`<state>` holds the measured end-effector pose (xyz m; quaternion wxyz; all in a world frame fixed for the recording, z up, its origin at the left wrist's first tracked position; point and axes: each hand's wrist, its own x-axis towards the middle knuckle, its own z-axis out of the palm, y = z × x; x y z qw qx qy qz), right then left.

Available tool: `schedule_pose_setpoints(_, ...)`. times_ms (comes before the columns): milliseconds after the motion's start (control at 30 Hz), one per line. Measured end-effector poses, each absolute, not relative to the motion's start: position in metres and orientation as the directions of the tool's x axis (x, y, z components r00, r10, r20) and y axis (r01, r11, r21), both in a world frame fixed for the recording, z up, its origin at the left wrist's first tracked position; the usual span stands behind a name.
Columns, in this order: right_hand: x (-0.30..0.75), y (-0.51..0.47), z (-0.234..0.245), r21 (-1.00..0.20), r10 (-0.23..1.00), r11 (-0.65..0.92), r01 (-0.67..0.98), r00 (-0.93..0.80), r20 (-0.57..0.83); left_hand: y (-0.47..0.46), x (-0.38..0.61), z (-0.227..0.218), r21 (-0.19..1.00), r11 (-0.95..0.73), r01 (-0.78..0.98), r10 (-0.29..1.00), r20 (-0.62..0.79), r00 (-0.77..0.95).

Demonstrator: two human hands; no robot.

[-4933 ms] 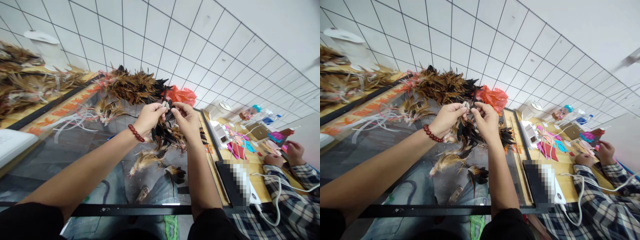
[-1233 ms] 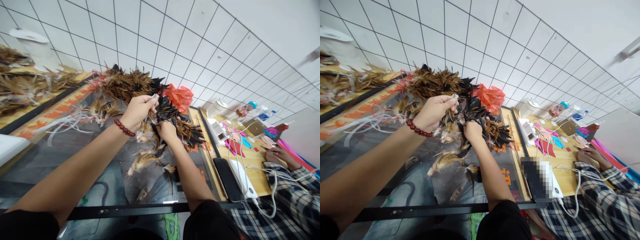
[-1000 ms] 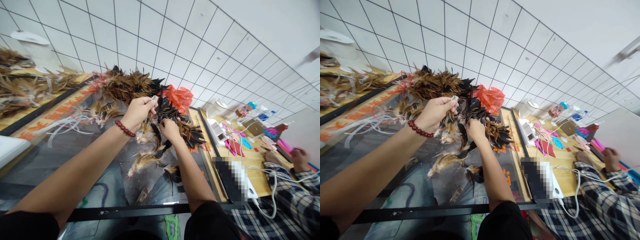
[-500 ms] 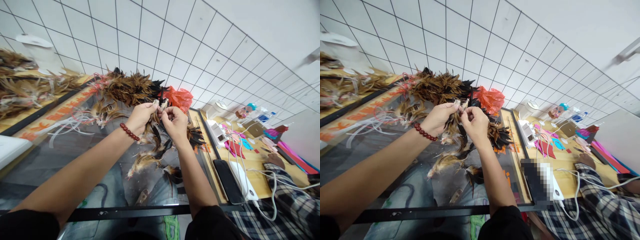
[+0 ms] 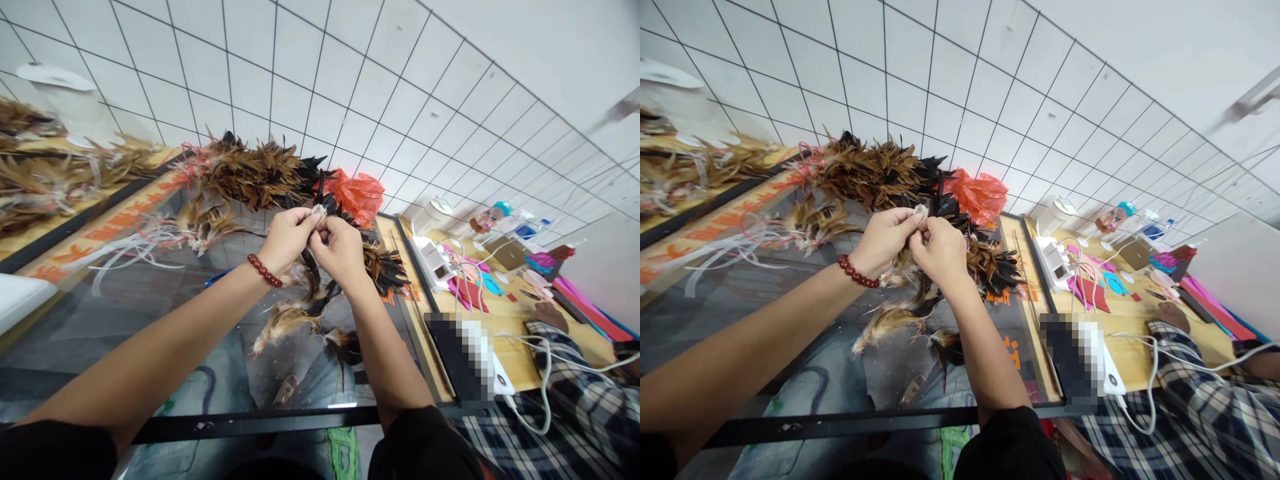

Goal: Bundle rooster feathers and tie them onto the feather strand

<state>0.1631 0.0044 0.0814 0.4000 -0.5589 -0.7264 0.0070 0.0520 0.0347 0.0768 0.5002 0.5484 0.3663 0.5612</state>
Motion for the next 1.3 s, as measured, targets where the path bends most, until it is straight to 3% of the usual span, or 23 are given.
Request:
schedule_pose_setpoints(133, 0.164, 0.003, 0.087, -0.578, 0.863, 0.397, 0.713, -0.076, 0.499, 0.035, 0.047, 0.077, 0.899, -0.407, 0.162, 0.913, 0.407, 0.033)
schedule_pose_setpoints(233, 0.168, 0.002, 0.092, -0.639, 0.877, 0.374, 0.673, -0.033, 0.479, 0.034, 0.044, 0.078, 0.844, -0.476, 0.247, 0.877, 0.478, 0.055)
schedule_pose_setpoints(400, 0.177, 0.008, 0.091, -0.744, 0.891, 0.351, 0.568, 0.042, 0.453, 0.032, 0.046, 0.083, 0.883, -0.442, 0.155, 0.897, 0.438, 0.063)
schedule_pose_setpoints(567, 0.182, 0.016, 0.086, -0.846, 0.891, 0.399, 0.354, 0.068, 0.449, 0.031, 0.046, 0.09, 0.969, -0.19, -0.16, 0.958, 0.218, 0.184)
schedule_pose_setpoints(667, 0.183, 0.016, 0.087, -0.848, 0.886, 0.418, 0.326, 0.061, 0.46, 0.03, 0.044, 0.094, 0.966, -0.112, -0.232, 0.949, 0.173, 0.265)
schedule_pose_setpoints(900, 0.186, 0.012, 0.09, -0.848, 0.886, 0.425, 0.315, 0.046, 0.461, 0.03, 0.042, 0.096, 0.966, -0.133, -0.224, 0.932, 0.199, 0.304)
schedule_pose_setpoints(1300, 0.199, 0.01, 0.096, -0.85, 0.891, 0.443, 0.285, -0.032, 0.453, 0.035, 0.028, 0.098, 0.989, -0.122, -0.089, 0.838, 0.15, 0.524)
